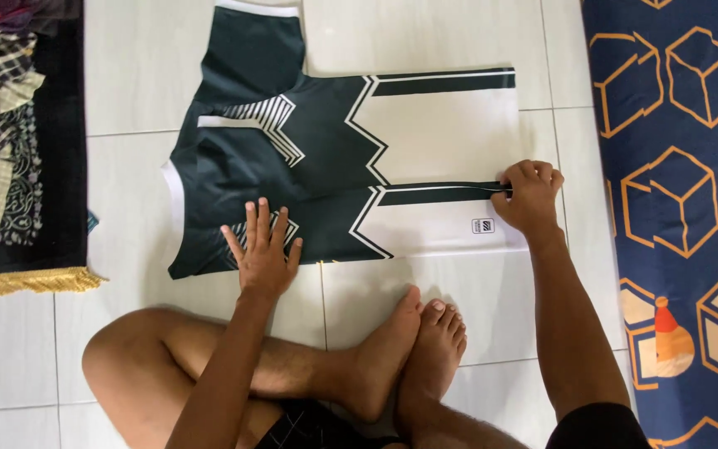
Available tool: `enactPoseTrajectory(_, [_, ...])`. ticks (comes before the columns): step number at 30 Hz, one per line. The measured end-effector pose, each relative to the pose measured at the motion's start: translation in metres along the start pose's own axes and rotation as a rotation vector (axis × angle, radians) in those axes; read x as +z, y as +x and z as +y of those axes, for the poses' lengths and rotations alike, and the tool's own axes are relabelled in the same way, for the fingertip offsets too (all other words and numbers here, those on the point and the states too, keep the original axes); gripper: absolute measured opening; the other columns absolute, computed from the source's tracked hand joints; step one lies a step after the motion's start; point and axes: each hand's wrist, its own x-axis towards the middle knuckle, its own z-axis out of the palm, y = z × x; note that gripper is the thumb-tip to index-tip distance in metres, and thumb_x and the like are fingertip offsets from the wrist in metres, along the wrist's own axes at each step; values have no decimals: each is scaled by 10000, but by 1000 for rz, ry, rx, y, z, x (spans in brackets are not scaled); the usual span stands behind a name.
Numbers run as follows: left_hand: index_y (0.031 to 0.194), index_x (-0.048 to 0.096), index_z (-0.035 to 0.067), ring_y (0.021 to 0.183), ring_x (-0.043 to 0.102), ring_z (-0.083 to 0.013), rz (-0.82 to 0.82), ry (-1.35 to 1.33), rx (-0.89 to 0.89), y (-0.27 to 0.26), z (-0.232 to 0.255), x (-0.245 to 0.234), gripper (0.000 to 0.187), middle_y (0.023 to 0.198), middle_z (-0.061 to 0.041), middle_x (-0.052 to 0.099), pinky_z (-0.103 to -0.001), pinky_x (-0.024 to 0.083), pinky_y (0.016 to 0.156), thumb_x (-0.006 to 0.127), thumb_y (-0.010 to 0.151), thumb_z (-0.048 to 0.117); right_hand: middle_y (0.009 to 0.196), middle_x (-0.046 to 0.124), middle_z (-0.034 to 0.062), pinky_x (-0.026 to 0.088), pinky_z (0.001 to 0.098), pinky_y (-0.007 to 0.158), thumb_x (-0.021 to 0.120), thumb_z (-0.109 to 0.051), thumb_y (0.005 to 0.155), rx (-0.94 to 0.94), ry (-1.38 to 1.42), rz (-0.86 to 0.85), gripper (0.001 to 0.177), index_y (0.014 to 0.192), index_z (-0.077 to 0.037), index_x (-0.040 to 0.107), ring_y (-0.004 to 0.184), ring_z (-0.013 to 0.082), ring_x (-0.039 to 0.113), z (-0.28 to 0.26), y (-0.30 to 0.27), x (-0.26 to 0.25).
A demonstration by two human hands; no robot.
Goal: Folding a sports jersey into a neat rectangle while sitting on the floor.
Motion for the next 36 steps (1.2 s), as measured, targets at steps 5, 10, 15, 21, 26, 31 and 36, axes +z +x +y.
enactPoseTrajectory(5, [1586, 407, 269, 1614, 62, -268, -53, -8, -18, 1, 1, 8, 646, 1754, -45, 137, -670, -7, 1238, 525, 999, 511, 959, 688, -124, 280, 458, 1061, 724, -331, 833, 182, 130, -163, 225, 1043, -278, 664, 1198, 208, 558, 13, 9, 1])
enactPoseTrajectory(10, [1600, 373, 297, 1612, 48, -271, -83, -21, -43, 1, 0, 6, 656, 1755, -43, 116, -659, -8, 1242, 502, 1003, 535, 900, 643, -89, 343, 413, 955, 727, -287, 873, 276, 269, -34, 116, 981, -264, 689, 1105, 222, 565, 10, 8, -6])
enactPoseTrajectory(15, [1595, 400, 255, 1608, 67, -294, -44, -21, -37, 0, 1, 6, 668, 1748, -77, 149, -687, -8, 1228, 521, 990, 511, 952, 617, -14, 349, 468, 914, 727, -201, 918, 455, 402, 176, 237, 1152, -224, 698, 1059, 270, 546, -1, -6, 5])
enactPoseTrajectory(21, [1559, 459, 219, 1608, 116, -267, -8, 2, 90, 6, 26, 26, 659, 1731, -67, 225, -680, 10, 1232, 549, 971, 503, 1230, 625, 224, 410, 518, 955, 588, -13, 862, 67, 623, 487, 414, 1270, -52, 647, 1112, 455, 564, -126, -25, -7])
enactPoseTrajectory(26, [1629, 285, 277, 1613, -23, -250, -268, -4, 114, 14, 46, 14, 710, 1750, -29, 80, -641, -60, 1243, 329, 1016, 633, 1560, 444, 155, 330, 599, 1136, 661, -258, 859, -376, 158, 252, 585, 1430, -169, 569, 1430, 426, 408, -197, -44, -10])
enactPoseTrajectory(31, [1602, 402, 257, 1610, 105, -320, -95, 53, 75, 1, 3, 8, 796, 1744, -85, 182, -632, 63, 1247, 475, 936, 686, 1671, 354, 123, 231, 622, 1177, 716, -383, 866, -345, 97, 364, 768, 1576, -210, 481, 1528, 412, 282, -140, -49, 7])
enactPoseTrajectory(36, [1653, 253, 274, 1591, -21, -406, -158, -24, -141, -1, -35, -14, 839, 1742, -156, 40, -674, 45, 1234, 440, 957, 704, 1704, 300, 73, 216, 613, 1195, 611, -377, 983, -92, 57, 173, 656, 1606, -255, 444, 1535, 406, 265, -69, -56, -3])
